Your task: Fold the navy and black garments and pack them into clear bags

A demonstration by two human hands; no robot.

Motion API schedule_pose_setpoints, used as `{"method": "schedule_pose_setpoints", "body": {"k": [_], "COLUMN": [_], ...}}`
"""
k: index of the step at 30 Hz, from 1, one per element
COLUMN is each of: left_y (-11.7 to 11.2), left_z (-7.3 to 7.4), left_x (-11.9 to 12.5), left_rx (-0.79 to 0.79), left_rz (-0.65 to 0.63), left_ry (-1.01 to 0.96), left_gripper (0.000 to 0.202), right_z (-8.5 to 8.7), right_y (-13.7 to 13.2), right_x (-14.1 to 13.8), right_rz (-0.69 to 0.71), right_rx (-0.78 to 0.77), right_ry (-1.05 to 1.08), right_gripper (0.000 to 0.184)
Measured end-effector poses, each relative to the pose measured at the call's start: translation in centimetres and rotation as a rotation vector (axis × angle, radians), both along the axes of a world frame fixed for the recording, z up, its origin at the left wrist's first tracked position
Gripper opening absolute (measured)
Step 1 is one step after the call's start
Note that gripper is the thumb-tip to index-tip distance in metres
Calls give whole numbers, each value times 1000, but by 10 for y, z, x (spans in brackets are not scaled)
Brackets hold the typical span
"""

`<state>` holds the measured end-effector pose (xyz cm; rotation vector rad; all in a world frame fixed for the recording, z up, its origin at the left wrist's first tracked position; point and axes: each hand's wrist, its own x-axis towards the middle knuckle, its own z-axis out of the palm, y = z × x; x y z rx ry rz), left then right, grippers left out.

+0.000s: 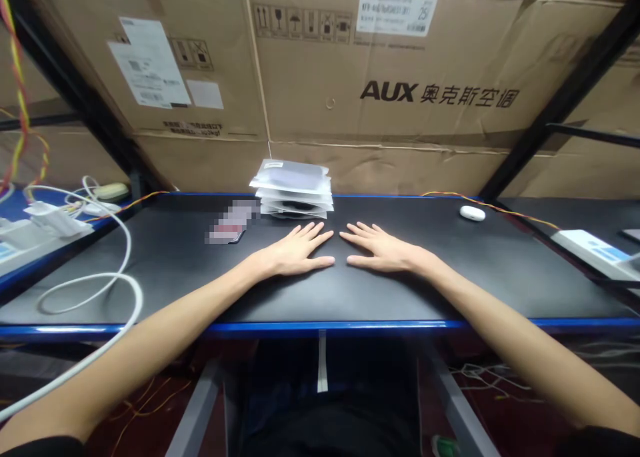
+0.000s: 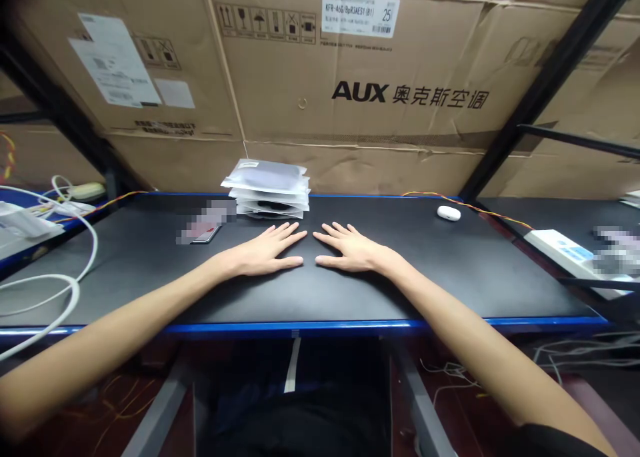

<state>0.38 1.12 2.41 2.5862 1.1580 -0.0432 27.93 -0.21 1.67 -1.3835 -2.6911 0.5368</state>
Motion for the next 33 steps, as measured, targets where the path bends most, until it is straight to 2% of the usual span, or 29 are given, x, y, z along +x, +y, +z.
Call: {"method": "schedule_pose_setpoints", "body": {"k": [8,21,23,27,30,33], "left_y": [-1,1,3,15,31,49], "left_z": [1,-1,-3,-4,-1,5], "left_x": [0,1,2,0,-7,-17], "left_rx": [1,25,103,402,659,819], "left_rz": [-2,-6,-14,16,93,151], "left_ry": [0,0,-43,-251,-355,-366], "left_gripper": [90,92,85,45,38,35], "right_z": [-4,1,1,0,-1,1], "right_y": [2,0,0,1,1,1], "right_x": [2,-1,0,1,0,-1], "right_rz": [9,0,0,6,2,-2], "right_rx": [7,0,3,3,6,6], "right_ry": [18,-4,-8,-13,-4,-16], "right_gripper": [89,91,91,90,90,92]}}
